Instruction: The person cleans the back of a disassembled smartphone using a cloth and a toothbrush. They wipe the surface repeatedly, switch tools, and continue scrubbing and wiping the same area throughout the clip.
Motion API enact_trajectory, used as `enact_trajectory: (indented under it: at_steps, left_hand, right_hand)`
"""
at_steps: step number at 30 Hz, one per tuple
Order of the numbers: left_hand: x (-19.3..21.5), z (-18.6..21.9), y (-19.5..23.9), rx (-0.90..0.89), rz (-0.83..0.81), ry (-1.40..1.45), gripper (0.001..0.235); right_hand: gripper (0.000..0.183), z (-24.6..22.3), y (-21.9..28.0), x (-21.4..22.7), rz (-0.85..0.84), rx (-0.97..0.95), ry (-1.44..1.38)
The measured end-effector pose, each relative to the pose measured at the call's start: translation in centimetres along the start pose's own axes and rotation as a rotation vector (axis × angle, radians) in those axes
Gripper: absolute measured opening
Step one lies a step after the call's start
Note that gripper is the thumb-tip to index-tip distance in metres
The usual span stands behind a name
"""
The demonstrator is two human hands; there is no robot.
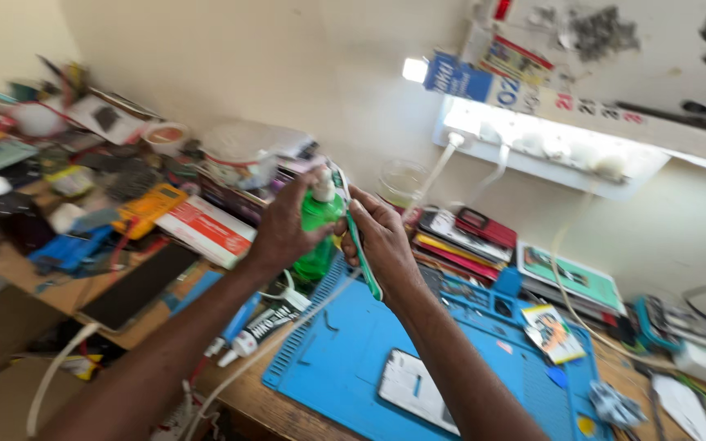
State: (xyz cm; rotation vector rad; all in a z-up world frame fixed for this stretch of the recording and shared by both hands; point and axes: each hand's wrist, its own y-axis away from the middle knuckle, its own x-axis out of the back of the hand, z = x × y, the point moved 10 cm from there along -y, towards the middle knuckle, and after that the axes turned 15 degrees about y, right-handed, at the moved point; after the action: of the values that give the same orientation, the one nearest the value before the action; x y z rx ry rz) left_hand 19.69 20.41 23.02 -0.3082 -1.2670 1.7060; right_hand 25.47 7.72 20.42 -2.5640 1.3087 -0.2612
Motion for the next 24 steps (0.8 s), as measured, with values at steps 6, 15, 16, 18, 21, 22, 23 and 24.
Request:
enact_trajectory:
  at_steps: [6, 15, 16, 18, 21, 22, 23, 24]
  left_hand:
    - [-2.5, 6.9, 5.8, 0.162, -0.153, -0.107, 0.071]
    - [-16.7, 14.8, 20.5, -0.001, -0.774, 0.23, 0.077]
    - [-17.0, 14.5, 20.5, 0.023, -0.782, 0.227, 0.078]
    - [-17.0, 14.6, 20.2, 0.011, -0.777, 0.228, 0.081]
    - [-16.9, 14.6, 20.3, 0.001, -0.772, 0.224, 0.083]
    - [-17.0, 14.4, 20.5, -0.001, -0.768, 0.223, 0.083]
    - [-17.2, 14.2, 20.8, 0.003, -0.777, 0.22, 0.083]
    - [-17.4, 14.1, 21.1, 0.006, -0.786, 0.218, 0.083]
  right_hand:
    - [0.042, -3.8, 11.8, 7.7, 0.018, 0.133, 0.899]
    - [0.019, 2.9, 19.7, 11.4, 0.149, -0.054, 1.332]
    - [0.018, 3.0, 19.4, 11.0, 0.141, -0.019, 1.322]
    - [0.017, 3.3, 18.8, 10.1, 0.142, 0.047, 1.297]
    - [0.019, 3.9, 18.5, 9.3, 0.093, 0.062, 1.398]
    - [0.018, 4.3, 18.4, 9.6, 0.105, 0.028, 1.421]
    - [0.018, 4.6, 18.4, 9.9, 0.115, -0.007, 1.443]
    - [0.017, 4.8, 18.6, 10.3, 0.126, -0.042, 1.466]
